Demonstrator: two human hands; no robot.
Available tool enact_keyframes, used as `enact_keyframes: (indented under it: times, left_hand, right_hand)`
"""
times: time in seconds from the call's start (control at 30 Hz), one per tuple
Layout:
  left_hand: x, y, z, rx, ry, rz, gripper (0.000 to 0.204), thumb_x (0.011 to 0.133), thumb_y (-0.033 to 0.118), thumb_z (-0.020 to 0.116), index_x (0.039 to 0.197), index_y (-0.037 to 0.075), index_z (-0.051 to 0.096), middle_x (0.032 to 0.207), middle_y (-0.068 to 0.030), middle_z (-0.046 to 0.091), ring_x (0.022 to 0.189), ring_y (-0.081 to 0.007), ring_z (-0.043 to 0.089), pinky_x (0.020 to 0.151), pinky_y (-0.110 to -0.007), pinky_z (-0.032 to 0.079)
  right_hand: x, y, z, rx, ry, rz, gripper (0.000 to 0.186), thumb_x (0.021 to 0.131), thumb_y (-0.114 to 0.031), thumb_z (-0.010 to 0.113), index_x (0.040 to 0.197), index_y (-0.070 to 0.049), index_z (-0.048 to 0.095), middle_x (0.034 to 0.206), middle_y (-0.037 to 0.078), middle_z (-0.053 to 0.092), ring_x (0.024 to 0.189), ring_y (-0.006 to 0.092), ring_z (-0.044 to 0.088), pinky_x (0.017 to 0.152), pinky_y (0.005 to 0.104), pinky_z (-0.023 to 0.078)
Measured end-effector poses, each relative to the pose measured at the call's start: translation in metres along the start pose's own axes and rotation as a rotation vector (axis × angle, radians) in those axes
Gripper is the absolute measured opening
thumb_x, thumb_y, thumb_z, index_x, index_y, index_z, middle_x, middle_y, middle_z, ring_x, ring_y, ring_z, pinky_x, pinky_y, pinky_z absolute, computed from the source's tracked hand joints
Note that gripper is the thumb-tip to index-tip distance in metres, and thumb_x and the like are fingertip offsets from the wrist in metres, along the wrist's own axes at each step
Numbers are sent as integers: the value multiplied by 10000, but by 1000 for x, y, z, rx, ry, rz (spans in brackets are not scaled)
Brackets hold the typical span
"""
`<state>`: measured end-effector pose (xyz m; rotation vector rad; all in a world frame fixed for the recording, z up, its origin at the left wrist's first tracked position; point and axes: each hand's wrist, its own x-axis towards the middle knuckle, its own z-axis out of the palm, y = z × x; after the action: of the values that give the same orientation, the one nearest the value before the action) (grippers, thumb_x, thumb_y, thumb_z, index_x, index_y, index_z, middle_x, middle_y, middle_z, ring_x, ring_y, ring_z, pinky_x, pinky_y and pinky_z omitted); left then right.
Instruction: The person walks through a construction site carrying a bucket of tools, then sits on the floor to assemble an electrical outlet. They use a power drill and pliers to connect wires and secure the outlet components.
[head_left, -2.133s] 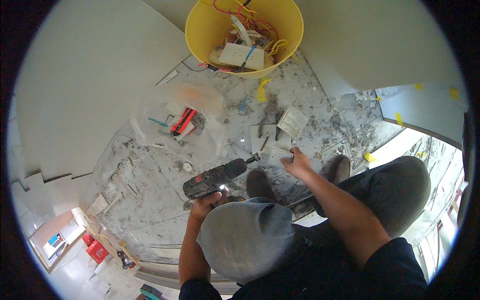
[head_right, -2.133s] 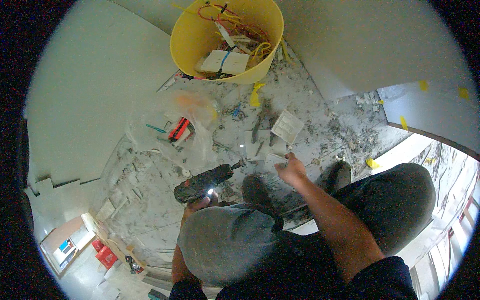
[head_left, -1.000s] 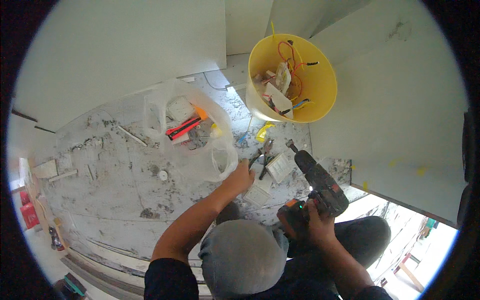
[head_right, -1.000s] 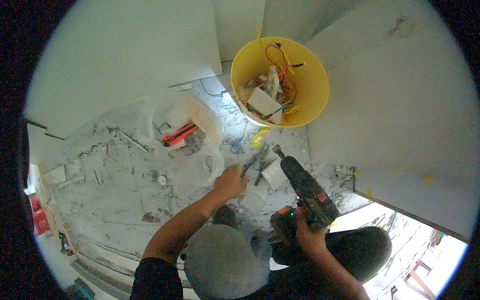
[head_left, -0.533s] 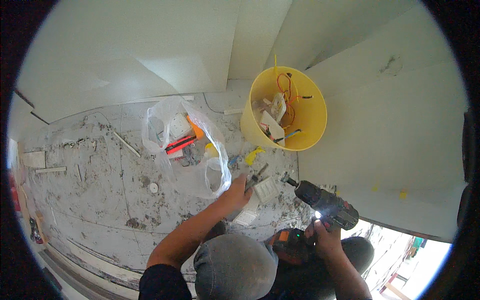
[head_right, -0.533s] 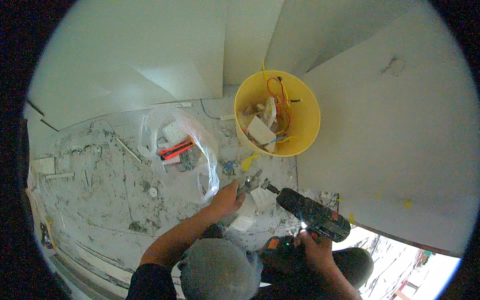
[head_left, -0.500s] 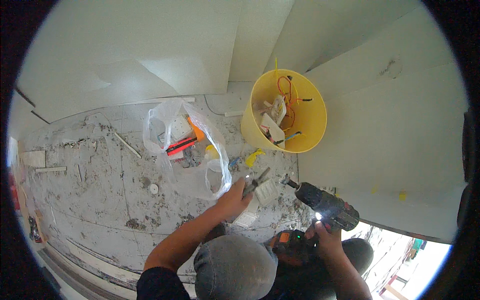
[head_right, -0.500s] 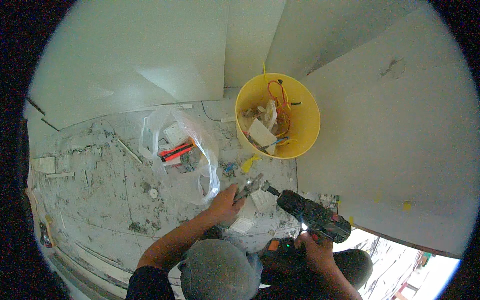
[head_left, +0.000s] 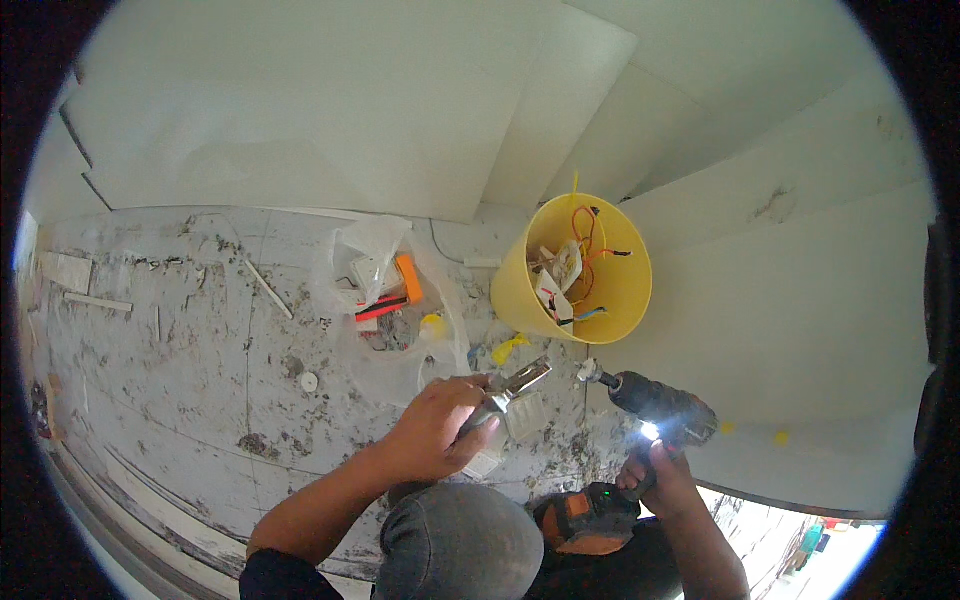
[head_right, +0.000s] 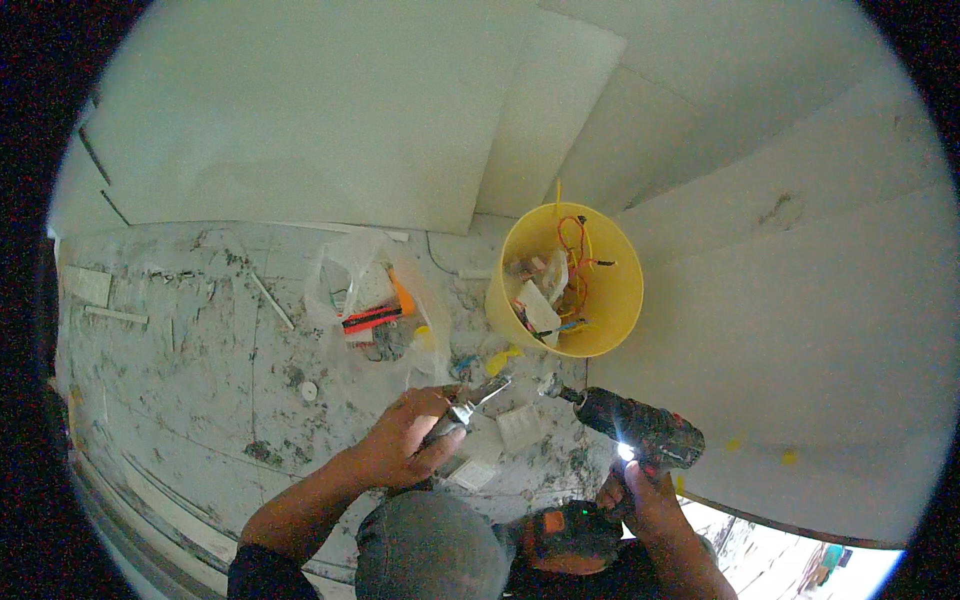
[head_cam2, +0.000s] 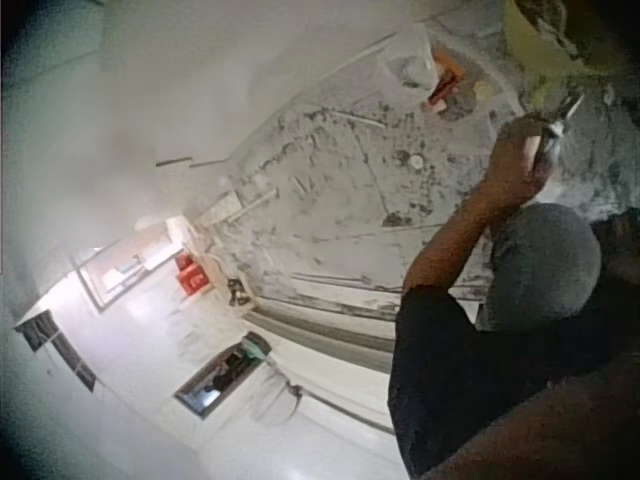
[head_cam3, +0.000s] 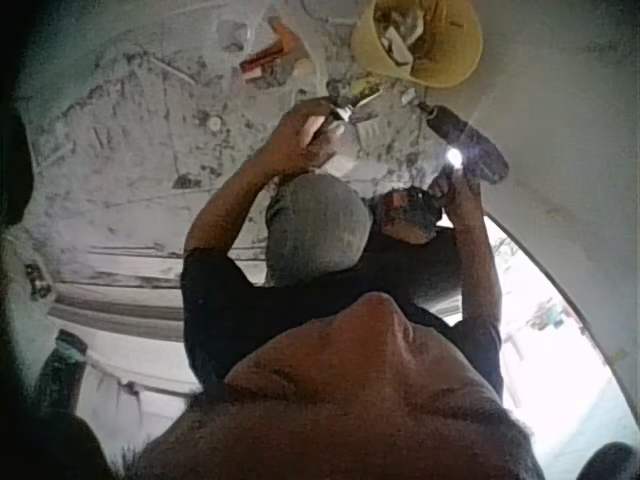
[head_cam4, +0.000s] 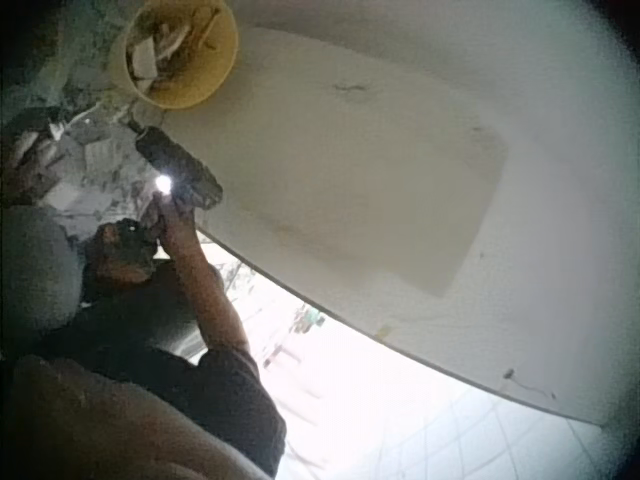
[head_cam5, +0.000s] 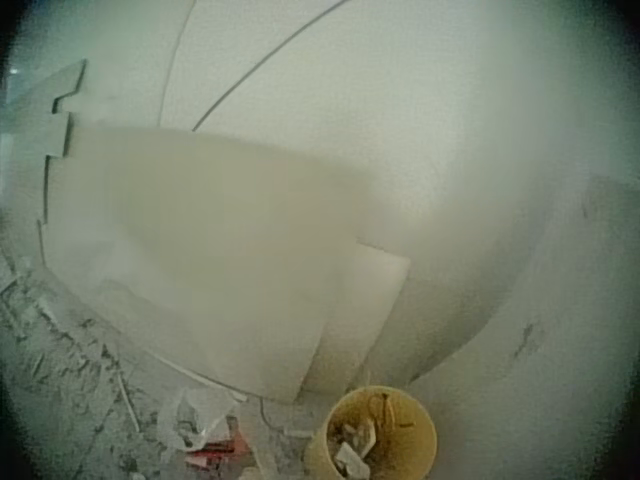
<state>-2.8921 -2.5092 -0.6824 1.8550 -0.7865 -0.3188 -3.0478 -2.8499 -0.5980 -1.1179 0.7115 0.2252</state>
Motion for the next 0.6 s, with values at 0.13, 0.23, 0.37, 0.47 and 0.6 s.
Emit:
enact_keyframes:
  times: [0.13,0.23,0.37,0.47,0.6]
  left_hand:
    - [7,9,-7,161,110,83,276,929,123,649,1189,35,618,1302,-232,629,1142,-413,629,957,-493,513]
    - [10,16,-10,188,60,18,326,905,117,663,1211,22,608,1347,-222,612,1198,-397,614,1022,-507,489]
    - [14,19,-10,282,94,84,369,875,94,673,1225,4,599,1414,-246,563,1263,-412,585,1074,-493,468]
    - [15,22,-11,286,114,68,401,861,69,674,1246,4,584,1463,-276,515,1298,-443,562,1106,-497,450]
    - [16,22,-7,292,142,77,445,849,32,674,1278,7,559,1518,-305,451,1342,-478,522,1141,-514,420]
  right_hand:
    - [5,-5,5,33,-61,117,308,1005,-430,667,1016,-148,545,769,22,496,701,196,516,685,394,484]
    - [4,-4,14,38,-58,170,396,972,-538,685,961,-168,545,746,4,489,697,198,523,696,387,477]
    - [2,-1,13,159,-94,201,260,1024,-397,673,999,-165,558,793,21,505,705,195,501,680,384,472]
    - [4,4,7,147,-110,202,245,1026,-396,670,995,-183,551,792,15,500,703,196,499,684,386,473]
    - [5,8,5,148,-114,216,223,1035,-388,659,1002,-209,530,791,14,486,706,195,499,694,397,481]
